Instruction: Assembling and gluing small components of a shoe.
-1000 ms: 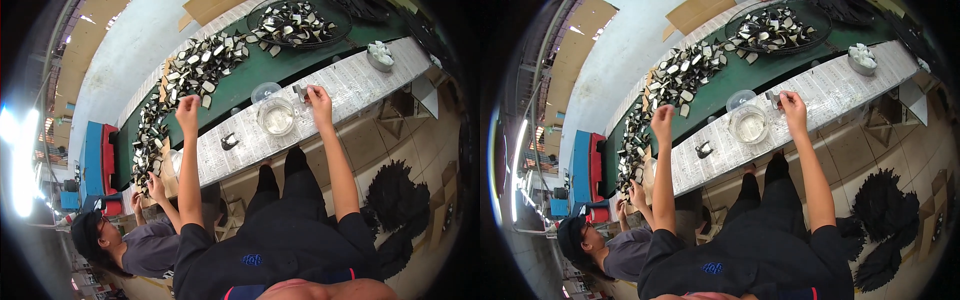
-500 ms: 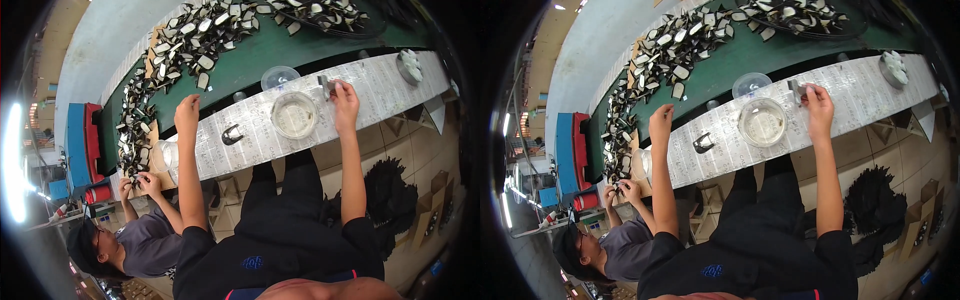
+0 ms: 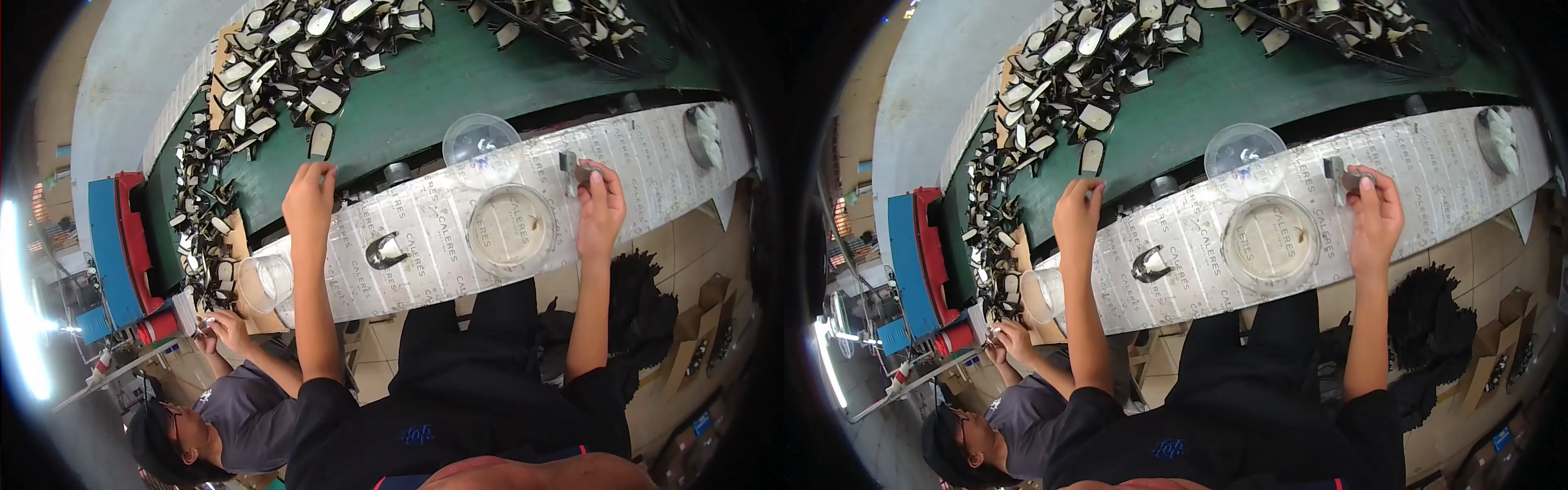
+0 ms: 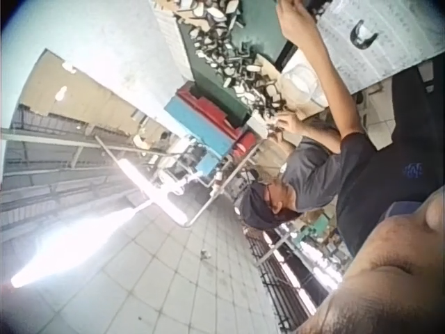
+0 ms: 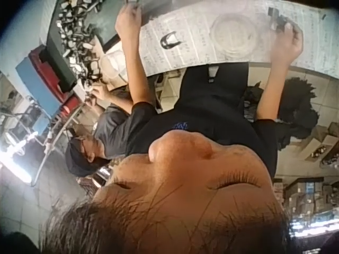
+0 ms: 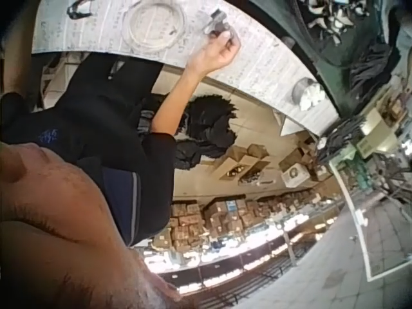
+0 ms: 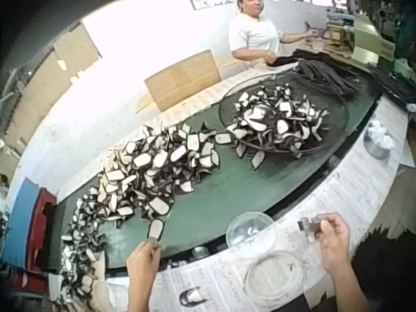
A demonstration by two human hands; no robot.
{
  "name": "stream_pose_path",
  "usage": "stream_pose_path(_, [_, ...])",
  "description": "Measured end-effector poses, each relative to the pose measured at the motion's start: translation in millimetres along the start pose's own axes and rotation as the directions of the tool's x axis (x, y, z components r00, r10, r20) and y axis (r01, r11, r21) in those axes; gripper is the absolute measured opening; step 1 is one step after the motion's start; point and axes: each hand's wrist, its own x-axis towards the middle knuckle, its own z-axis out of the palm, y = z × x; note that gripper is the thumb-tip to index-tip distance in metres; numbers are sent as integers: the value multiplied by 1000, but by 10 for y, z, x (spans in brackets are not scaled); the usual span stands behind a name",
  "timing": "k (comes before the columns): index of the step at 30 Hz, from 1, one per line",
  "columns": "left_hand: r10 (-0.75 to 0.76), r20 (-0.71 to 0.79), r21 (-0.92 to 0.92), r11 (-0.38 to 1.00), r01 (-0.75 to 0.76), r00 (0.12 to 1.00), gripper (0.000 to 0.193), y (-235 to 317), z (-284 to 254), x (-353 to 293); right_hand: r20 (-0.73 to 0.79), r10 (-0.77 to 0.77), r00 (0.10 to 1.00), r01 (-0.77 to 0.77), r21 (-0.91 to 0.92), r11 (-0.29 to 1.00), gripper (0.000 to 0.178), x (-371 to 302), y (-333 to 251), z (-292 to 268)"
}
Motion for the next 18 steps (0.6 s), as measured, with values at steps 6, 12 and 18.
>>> stream_pose_path(6, [-170,154,-178,964,196,973,10,31,-317,-223,-47,4,999,-5,-20,1000,20,1,56,-37])
stream_pose_path(12, [-38,337,-50,997,58,941,7,-94,-218,-148,-76,-27,997,18,-116,993,19,-19,72,-43])
stream_pose_path(18, [-3,427,-15,1000,10,904,5,-229,-86,-93,-100,-29,995,9,-198,980,19,-34,61,-123])
